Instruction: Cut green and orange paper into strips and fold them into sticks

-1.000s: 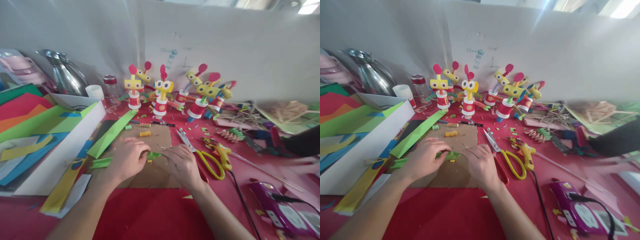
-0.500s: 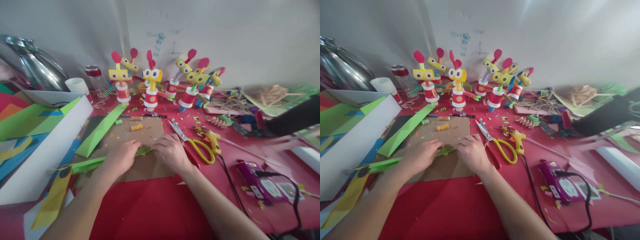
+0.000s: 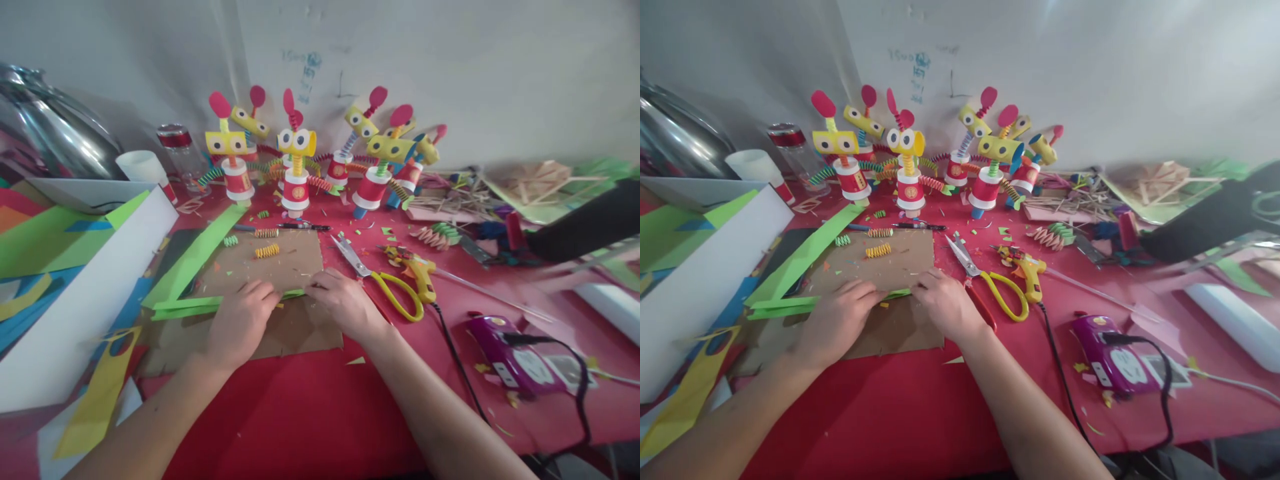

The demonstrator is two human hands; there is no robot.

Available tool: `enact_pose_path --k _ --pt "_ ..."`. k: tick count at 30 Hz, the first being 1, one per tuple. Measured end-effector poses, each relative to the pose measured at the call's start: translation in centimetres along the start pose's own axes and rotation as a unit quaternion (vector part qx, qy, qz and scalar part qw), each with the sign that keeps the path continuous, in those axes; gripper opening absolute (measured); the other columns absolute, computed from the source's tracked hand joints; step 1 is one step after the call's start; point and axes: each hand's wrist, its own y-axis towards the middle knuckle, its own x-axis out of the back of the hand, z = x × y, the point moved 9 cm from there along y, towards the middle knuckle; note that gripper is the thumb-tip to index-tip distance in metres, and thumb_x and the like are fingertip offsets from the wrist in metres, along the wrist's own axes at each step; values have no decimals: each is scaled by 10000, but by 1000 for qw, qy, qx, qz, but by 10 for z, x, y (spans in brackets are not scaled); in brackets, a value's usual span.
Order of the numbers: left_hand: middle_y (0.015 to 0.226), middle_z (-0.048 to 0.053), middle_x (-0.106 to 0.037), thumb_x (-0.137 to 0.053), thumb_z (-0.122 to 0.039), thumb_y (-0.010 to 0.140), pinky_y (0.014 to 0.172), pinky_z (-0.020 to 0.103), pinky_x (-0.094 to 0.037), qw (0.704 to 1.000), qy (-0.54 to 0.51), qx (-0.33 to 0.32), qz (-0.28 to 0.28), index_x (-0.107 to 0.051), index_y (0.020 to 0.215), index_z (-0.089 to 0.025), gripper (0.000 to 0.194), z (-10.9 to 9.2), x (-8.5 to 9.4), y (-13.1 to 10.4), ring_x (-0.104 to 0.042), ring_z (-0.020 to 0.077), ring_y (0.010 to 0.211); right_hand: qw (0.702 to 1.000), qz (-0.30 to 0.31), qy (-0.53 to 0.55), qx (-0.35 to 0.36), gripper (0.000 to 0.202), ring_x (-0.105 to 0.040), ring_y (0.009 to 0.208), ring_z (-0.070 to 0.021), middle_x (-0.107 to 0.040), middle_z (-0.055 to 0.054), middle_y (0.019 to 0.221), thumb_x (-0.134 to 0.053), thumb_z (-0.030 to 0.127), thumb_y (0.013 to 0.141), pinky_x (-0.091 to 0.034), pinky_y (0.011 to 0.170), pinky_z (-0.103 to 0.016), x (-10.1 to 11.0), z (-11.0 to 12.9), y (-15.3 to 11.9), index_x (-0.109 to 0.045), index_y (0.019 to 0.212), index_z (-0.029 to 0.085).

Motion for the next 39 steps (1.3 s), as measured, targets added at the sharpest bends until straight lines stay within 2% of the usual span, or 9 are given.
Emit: enact_pose_path --k 7,10,14,18,22,27,31,36,39 --pt "908 80 -630 -508 -98 908 732 375 -483 989 99 -101 -29 -676 984 -114 185 -15 -1 -6 -561 235 852 1000 15 -2 -14 188 -548 928 -210 -668 -80 988 -599 109 889 -484 779 -304 -1 -1 -3 -699 1041 157" --pt "905 73 -622 -511 -133 922 706 359 -478 992 90 -82 -35 -673 1001 -121 181 -11 -1 -7 -554 233 868 1000 5 0 -15 221 -546 957 -222 -672 -88 1006 -582 70 868 -484 839 -336 1 3 -2 -704 1031 154" --pt "909 69 -613 -502 -157 933 718 361 -468 995 75 -69 -6 -684 946 -148 183 -8 -4 -5 -538 230 873 999 -35 16 -18 227 -554 982 -244 -685 -98 968 -581 85 853 -480 874 -381 3 11 5 -720 1019 155" --pt "906 68 -593 -485 -153 940 758 364 -467 999 17 -45 -4 -690 970 -165 207 0 -3 -4 -521 230 891 998 -38 44 8 207 -594 889 -205 -699 -83 919 -578 55 855 -498 841 -349 -5 17 11 -740 916 169" --pt "887 56 -578 -480 -152 945 773 352 -466 999 -44 -28 -2 -671 1014 -160 203 9 -3 -7 -522 218 894 995 -60 71 23 244 -607 892 -189 -699 -80 949 -541 35 883 -510 813 -321 -6 14 8 -731 972 158" --pt "868 59 -582 -442 -186 965 727 365 -448 997 0 -63 36 -669 872 -149 247 2 -6 -7 -523 223 855 995 -58 70 28 286 -592 889 -190 -683 -90 946 -490 15 896 -509 779 -320 -9 13 5 -727 970 158" --pt "906 63 -617 -489 -134 932 716 375 -449 994 39 -74 69 -669 927 -139 180 -6 -7 -9 -542 232 851 996 -42 66 30 269 -582 897 -184 -679 -73 960 -512 32 894 -503 782 -307 -10 15 4 -729 958 176" --pt "927 65 -639 -468 -98 919 677 341 -470 998 -3 -15 61 -688 971 -166 237 5 -4 -12 -589 217 832 994 -44 94 -36 275 -589 872 -178 -661 -65 945 -549 16 825 -497 772 -293 -10 11 5 -743 911 191" --pt "949 66 -658 -485 -57 877 668 327 -486 999 -18 15 49 -699 978 -181 268 12 -5 -14 -618 212 833 987 -66 114 -91 186 -592 829 -179 -660 -59 871 -588 90 853 -486 760 -293 -9 7 8 -741 907 180"
